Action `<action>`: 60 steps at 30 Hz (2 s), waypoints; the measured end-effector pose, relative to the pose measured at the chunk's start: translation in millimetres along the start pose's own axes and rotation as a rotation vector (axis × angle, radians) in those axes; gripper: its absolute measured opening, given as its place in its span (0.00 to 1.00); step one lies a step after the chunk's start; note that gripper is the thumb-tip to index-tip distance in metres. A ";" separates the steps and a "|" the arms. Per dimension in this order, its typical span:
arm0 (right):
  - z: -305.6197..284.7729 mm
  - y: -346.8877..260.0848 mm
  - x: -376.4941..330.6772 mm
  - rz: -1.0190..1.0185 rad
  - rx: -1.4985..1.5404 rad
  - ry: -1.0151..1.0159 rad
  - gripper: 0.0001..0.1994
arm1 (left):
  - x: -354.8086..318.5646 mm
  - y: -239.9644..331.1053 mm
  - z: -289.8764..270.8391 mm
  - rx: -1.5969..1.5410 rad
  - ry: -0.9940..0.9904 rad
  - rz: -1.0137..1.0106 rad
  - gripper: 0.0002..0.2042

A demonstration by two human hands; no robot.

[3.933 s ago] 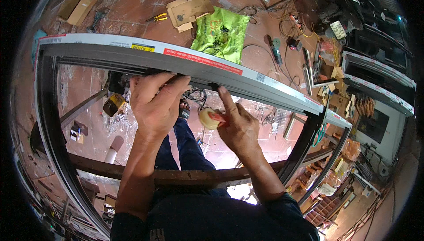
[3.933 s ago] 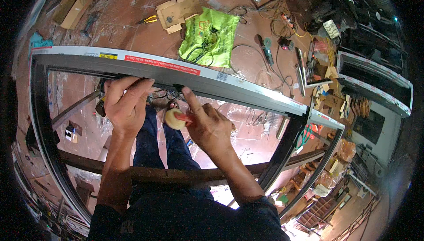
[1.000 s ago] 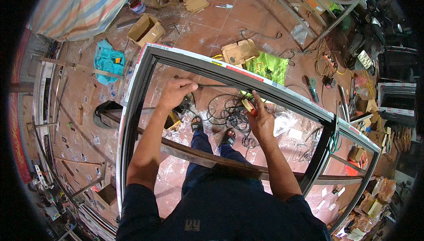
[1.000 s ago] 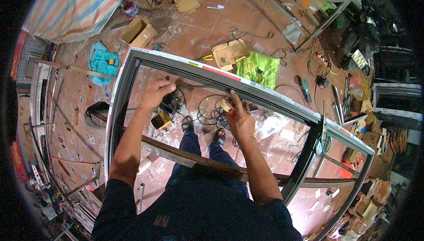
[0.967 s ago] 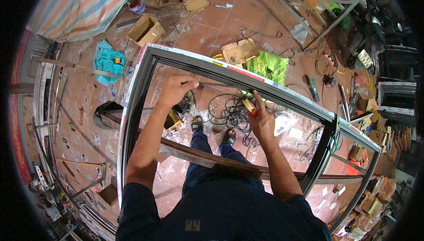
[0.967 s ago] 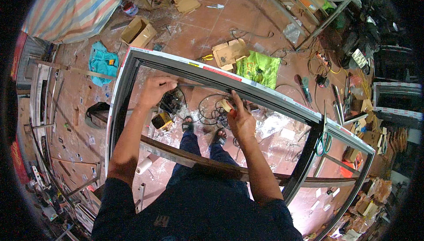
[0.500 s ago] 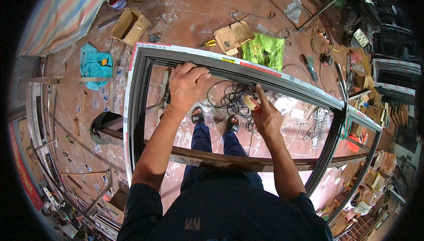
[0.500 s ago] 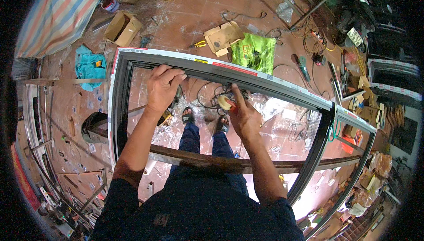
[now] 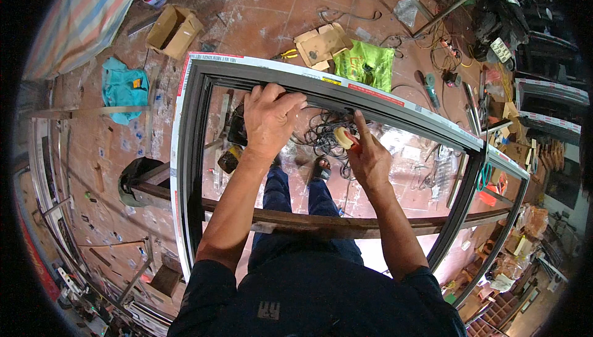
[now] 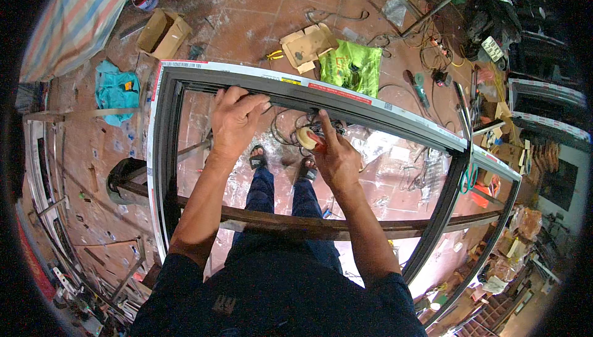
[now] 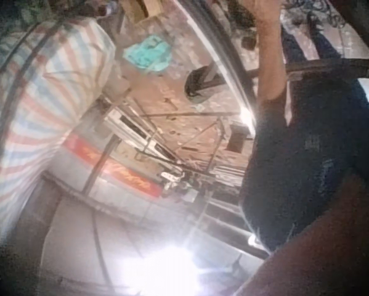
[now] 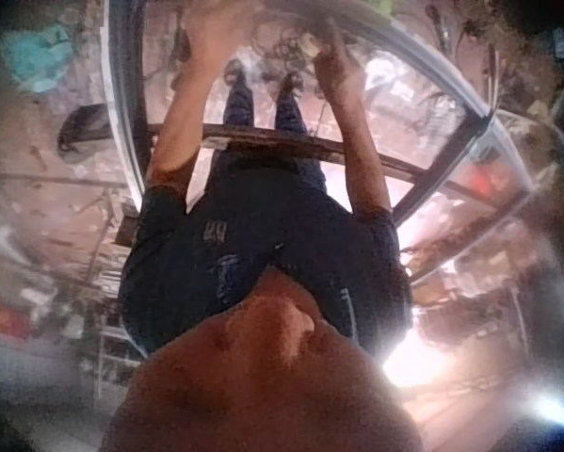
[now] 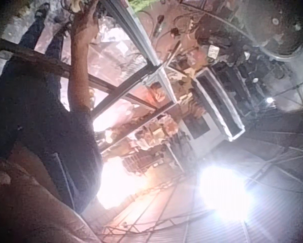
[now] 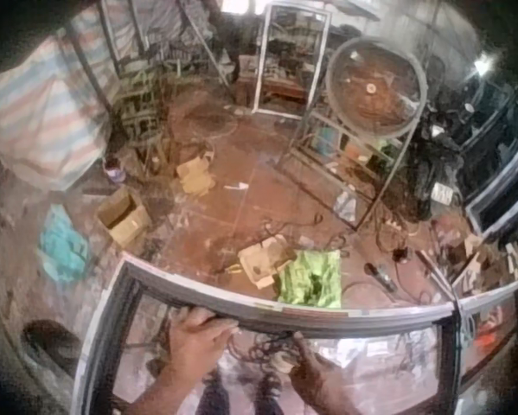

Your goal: The person installs a rubber seal into a window frame. They use a red-handled roller tool to press the seal into the frame groove and then use green-handled scissors to trim excess seal material.

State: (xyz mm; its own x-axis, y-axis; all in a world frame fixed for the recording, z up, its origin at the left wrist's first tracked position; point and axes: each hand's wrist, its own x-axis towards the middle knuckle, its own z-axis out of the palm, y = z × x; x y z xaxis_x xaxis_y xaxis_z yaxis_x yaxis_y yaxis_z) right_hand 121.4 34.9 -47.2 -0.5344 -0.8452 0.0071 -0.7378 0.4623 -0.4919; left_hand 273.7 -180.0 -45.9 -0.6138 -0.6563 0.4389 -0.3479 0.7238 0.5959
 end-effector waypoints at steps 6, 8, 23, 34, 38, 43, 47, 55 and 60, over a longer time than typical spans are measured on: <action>-0.1 -30.5 24.3 -0.097 -0.020 -0.092 0.44 | 0.0 9.7 -1.8 0.066 0.017 0.010 0.12; 4.4 -32.1 24.9 -0.088 0.007 -0.101 0.45 | -2.9 10.3 0.6 0.068 0.046 0.003 0.13; -27.0 -8.7 38.4 -0.028 0.904 -0.169 0.27 | -13.9 -3.8 15.0 0.031 0.148 0.053 0.17; -43.2 -69.9 109.5 -0.498 1.313 -0.254 0.19 | -19.2 -12.4 13.2 0.109 0.129 0.071 0.11; -29.5 -79.0 116.6 -0.557 1.271 -0.275 0.19 | -18.2 -13.5 15.2 0.061 0.228 0.108 0.12; -18.1 -78.8 121.9 -0.471 1.207 -0.255 0.18 | -19.6 -13.9 17.9 0.057 0.209 0.078 0.09; -12.5 -78.6 127.8 -0.557 1.232 -0.278 0.17 | -21.9 -12.0 20.1 0.087 0.173 0.028 0.09; -4.5 -74.2 123.1 -0.485 1.154 -0.385 0.20 | -23.9 -12.1 22.3 0.074 0.203 0.015 0.07; -10.3 -60.2 124.2 -0.413 1.130 -0.408 0.22 | -24.8 -9.3 20.6 0.089 0.172 0.012 0.07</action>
State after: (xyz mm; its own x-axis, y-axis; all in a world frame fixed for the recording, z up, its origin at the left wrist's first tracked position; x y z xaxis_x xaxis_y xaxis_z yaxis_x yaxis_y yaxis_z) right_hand 95.2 -95.1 -7.8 -0.0356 -0.9852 0.1679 0.0504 -0.1696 -0.9842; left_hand 277.6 -166.1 -76.2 -0.4907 -0.6684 0.5590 -0.4067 0.7430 0.5315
